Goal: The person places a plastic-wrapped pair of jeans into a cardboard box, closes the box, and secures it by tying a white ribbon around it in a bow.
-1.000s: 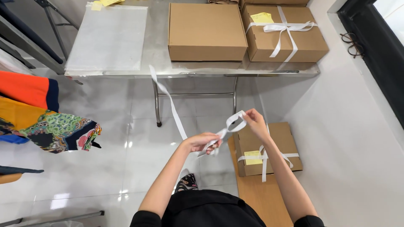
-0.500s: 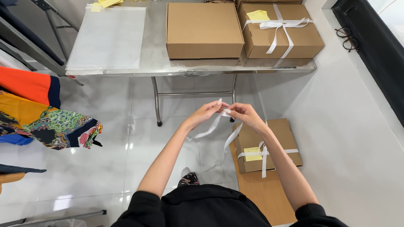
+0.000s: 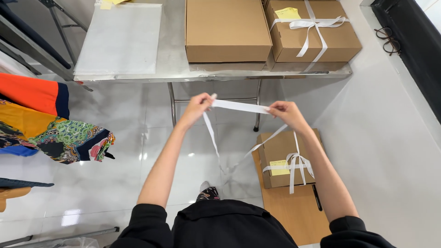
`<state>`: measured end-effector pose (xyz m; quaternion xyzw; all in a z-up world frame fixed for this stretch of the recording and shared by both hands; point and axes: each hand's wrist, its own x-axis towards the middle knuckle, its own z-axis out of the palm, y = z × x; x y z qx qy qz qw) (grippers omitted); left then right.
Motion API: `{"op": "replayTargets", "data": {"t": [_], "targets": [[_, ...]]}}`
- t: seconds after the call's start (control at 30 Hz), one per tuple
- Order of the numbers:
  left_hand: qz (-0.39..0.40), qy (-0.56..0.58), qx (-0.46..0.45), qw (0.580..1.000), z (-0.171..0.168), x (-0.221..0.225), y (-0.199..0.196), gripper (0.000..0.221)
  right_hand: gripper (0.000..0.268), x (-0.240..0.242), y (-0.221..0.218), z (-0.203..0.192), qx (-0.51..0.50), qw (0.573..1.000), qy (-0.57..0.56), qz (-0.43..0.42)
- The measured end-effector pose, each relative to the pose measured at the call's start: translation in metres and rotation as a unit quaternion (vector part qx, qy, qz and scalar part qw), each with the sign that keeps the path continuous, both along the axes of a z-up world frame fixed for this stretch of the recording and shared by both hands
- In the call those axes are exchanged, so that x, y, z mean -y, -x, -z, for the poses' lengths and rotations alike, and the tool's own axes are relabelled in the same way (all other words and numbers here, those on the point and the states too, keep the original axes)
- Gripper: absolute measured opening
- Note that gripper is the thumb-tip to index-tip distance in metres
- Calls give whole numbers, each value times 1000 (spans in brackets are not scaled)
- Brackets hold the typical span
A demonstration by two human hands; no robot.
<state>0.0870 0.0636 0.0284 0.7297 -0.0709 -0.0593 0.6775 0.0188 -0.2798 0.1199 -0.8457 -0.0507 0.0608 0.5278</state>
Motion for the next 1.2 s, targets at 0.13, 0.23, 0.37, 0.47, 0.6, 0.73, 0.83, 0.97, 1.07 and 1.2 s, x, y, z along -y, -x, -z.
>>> {"op": "replayTargets", "data": {"t": [0.13,0.23,0.37,0.47,0.6,0.73,0.83,0.97,1.07,1.2], "targets": [[-59,-63,21,996,-10,-42,-11,18,10,11,-14,-4,4,999,15,31],[-71,-134,7,988,-16,-44,-17,21,14,1,-24,-9,3,999,30,45],[36,-140,74,987,-32,-19,-20,25,10,-32,-38,-24,6,1000,1,-5],[122,-102,129,979,-67,3,-15,44,10,-61,-49,-43,4,999,-1,-48],[237,47,24,970,-86,33,-22,45,9,-89,-64,-54,-9,993,19,-114],[239,70,-15,968,-69,27,-48,24,10,-88,-81,-50,-4,995,-17,-97],[224,81,-65,969,-78,0,-54,23,13,-71,-92,-49,15,997,-36,-66],[163,67,-77,981,-76,-46,-76,16,13,-34,-101,-39,23,1000,2,-14],[130,25,-82,988,-84,-75,-95,20,12,-22,-108,-39,23,997,65,28],[107,-68,-63,990,-91,-95,-123,25,11,-9,-141,-25,8,990,118,79]]}}
